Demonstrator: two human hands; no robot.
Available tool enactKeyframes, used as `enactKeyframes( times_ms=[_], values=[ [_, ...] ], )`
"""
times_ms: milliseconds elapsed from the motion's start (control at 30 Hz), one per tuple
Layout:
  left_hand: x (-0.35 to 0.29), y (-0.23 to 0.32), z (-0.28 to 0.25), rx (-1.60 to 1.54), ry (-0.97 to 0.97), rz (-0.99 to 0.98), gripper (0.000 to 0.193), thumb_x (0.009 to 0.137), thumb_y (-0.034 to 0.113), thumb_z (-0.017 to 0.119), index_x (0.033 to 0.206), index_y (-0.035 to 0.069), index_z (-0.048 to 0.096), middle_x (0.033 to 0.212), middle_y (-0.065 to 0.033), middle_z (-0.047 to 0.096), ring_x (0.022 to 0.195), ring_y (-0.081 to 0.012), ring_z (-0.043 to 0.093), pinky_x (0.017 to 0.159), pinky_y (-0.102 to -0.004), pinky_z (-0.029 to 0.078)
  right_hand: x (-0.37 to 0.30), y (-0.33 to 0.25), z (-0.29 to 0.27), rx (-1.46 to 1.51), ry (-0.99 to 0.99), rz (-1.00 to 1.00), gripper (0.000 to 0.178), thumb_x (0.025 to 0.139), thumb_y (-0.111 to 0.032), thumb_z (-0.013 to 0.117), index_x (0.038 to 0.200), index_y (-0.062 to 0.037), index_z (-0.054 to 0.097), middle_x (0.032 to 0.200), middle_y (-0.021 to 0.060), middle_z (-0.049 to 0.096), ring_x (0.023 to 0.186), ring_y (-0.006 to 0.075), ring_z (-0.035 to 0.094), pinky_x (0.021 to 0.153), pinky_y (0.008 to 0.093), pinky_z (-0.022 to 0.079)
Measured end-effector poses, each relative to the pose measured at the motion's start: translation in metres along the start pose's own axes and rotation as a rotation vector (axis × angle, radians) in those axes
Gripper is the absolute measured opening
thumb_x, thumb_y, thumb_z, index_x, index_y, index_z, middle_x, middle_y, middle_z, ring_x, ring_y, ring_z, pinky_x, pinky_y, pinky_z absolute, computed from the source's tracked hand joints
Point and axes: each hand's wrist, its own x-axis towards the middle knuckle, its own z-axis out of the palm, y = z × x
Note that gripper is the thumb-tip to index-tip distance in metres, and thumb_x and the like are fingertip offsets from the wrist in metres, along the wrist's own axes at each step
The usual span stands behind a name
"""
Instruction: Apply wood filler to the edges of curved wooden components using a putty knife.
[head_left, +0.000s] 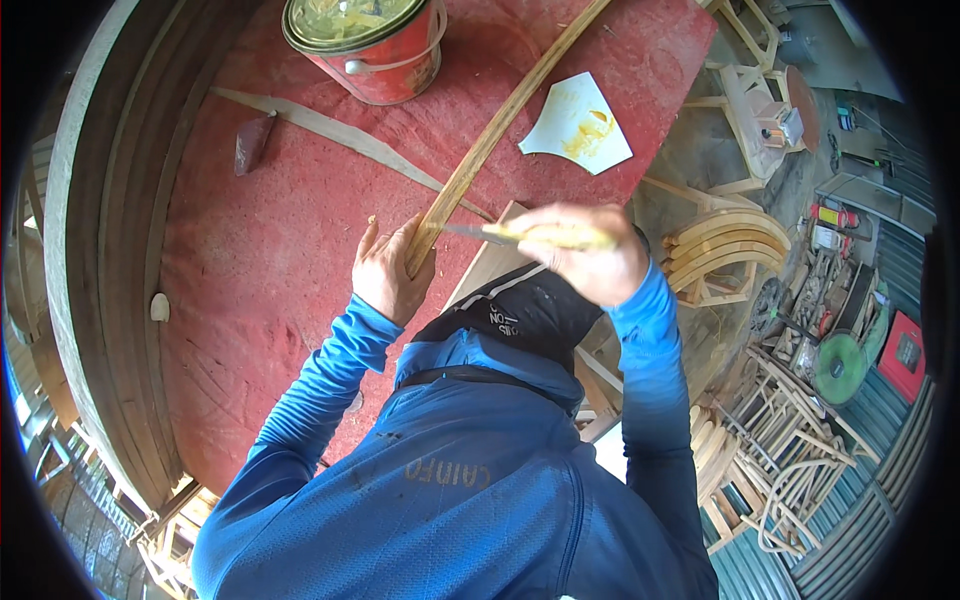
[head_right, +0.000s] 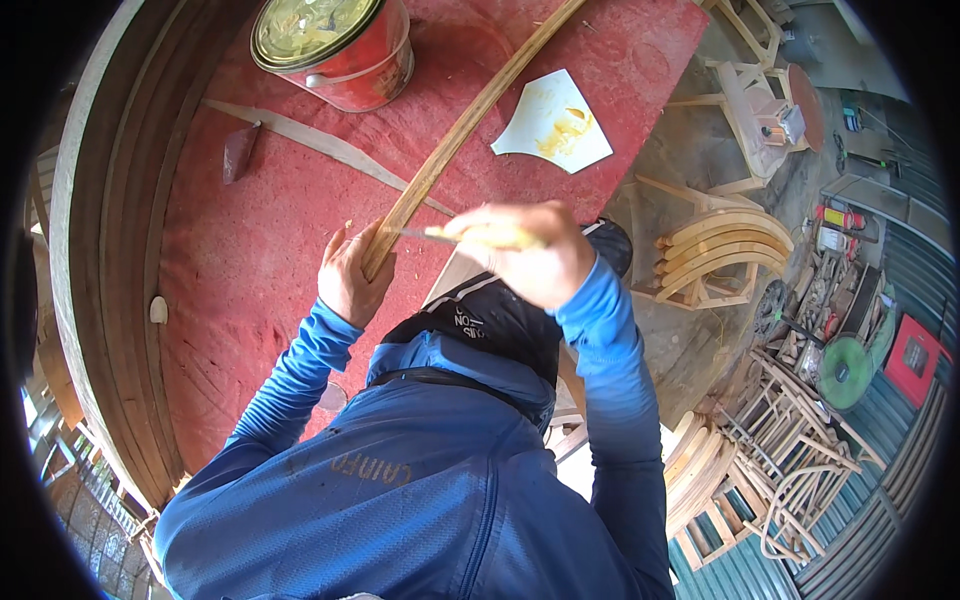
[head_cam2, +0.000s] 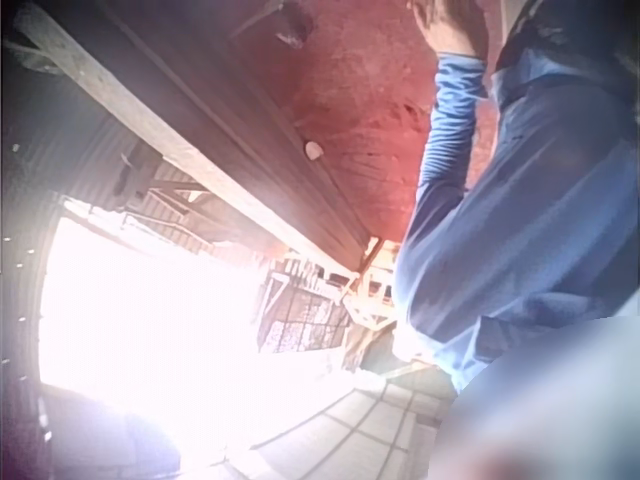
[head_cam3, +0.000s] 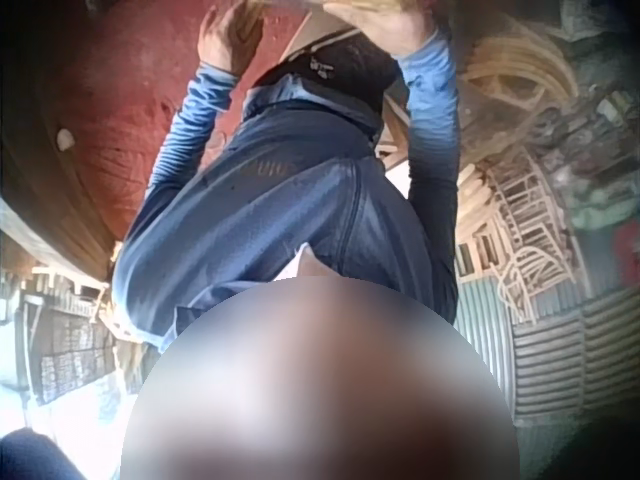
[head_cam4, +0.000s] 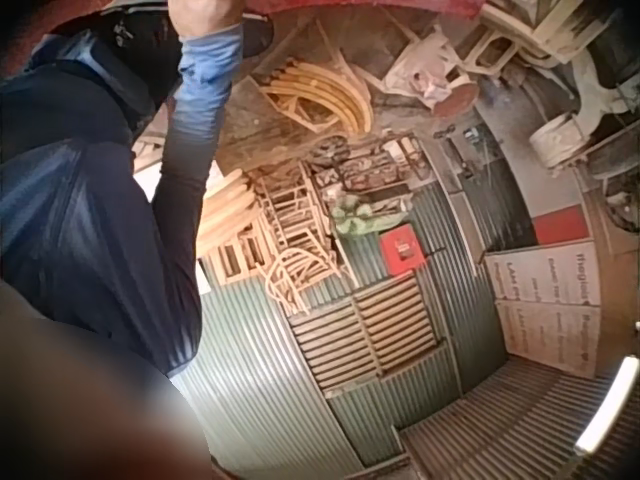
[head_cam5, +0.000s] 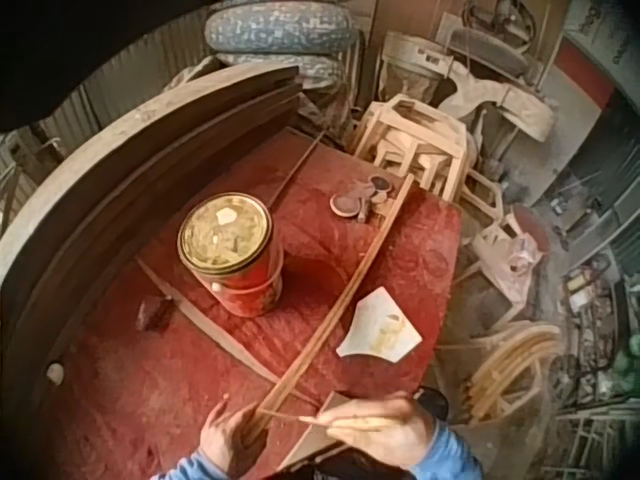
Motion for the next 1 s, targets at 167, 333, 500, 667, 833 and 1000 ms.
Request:
enactKeyframes(
  times_ms=[167, 333, 500, 667, 833, 1000],
  values=[
    [0.000, -0.002, 0.001, 0.021, -0.009, 0.009, 0.048, 0.087, 0.019, 0.068, 0.131, 0.004, 0.060, 0.080, -0.0107, 0.068, 0.084, -0.0265, 0.070, 0.117, -0.0525, 0.034, 0.013, 0.066, -0.002, 0.780, 0.307, 0.637, 0.028, 0.090, -0.006, 0.075, 0.115, 0.0019, 0.067, 0.109, 0.0129, 0.073, 0.093, 0.0233, 0.074, 0.076, 0.0345, 0.063],
    [0.001, -0.003, -0.001, 0.017, 0.009, 0.001, 0.047, 0.087, 0.019, 0.068, 0.131, 0.004, 0.060, 0.080, -0.0117, 0.068, 0.084, -0.0269, 0.070, 0.117, -0.0514, 0.034, 0.029, 0.093, -0.025, 0.516, 0.543, 0.623, 0.025, 0.090, -0.005, 0.072, 0.114, 0.0011, 0.068, 0.104, 0.0122, 0.074, 0.089, 0.0215, 0.074, 0.078, 0.0366, 0.064],
    [0.001, -0.006, 0.000, -0.041, -0.017, -0.027, 0.049, 0.087, 0.019, 0.068, 0.132, 0.003, 0.059, 0.083, -0.0136, 0.068, 0.086, -0.0288, 0.070, 0.118, -0.0505, 0.034, 0.024, 0.042, 0.010, -0.288, 0.174, -0.046, 0.027, 0.083, -0.001, 0.072, 0.109, -0.0071, 0.072, 0.103, 0.0111, 0.075, 0.092, 0.0237, 0.074, 0.078, 0.0359, 0.061],
    [0.000, -0.020, -0.002, -0.169, -0.014, -0.077, 0.049, 0.088, 0.019, 0.070, 0.132, 0.000, 0.059, 0.093, -0.0168, 0.071, 0.091, -0.0270, 0.072, 0.109, -0.0446, 0.045, -0.002, -0.006, 0.029, -0.004, 0.102, 0.048, 0.019, 0.087, -0.005, 0.074, 0.106, -0.0041, 0.074, 0.104, 0.0125, 0.075, 0.092, 0.0252, 0.075, 0.080, 0.0331, 0.060],
    [0.001, -0.028, -0.003, -0.681, -0.170, -0.366, 0.046, 0.090, 0.018, 0.073, 0.128, -0.005, 0.060, 0.092, -0.0104, 0.070, 0.086, -0.0120, 0.064, 0.074, -0.0278, 0.053, 0.010, 0.025, 0.029, 0.161, 0.596, 0.088, 0.018, 0.095, -0.005, 0.068, 0.110, 0.0036, 0.071, 0.102, 0.0148, 0.075, 0.090, 0.0190, 0.073, 0.078, 0.0294, 0.060],
    [0.001, -0.034, -0.007, -0.687, -0.182, -0.374, 0.046, 0.092, 0.016, 0.073, 0.129, -0.007, 0.058, 0.095, -0.0064, 0.067, 0.086, -0.0103, 0.062, 0.077, -0.0256, 0.052, -0.010, 0.009, 0.051, -0.146, 0.332, 0.038, 0.018, 0.087, 0.001, 0.072, 0.105, 0.0004, 0.072, 0.101, 0.0160, 0.074, 0.090, 0.0269, 0.075, 0.076, 0.0341, 0.061]
  ],
)
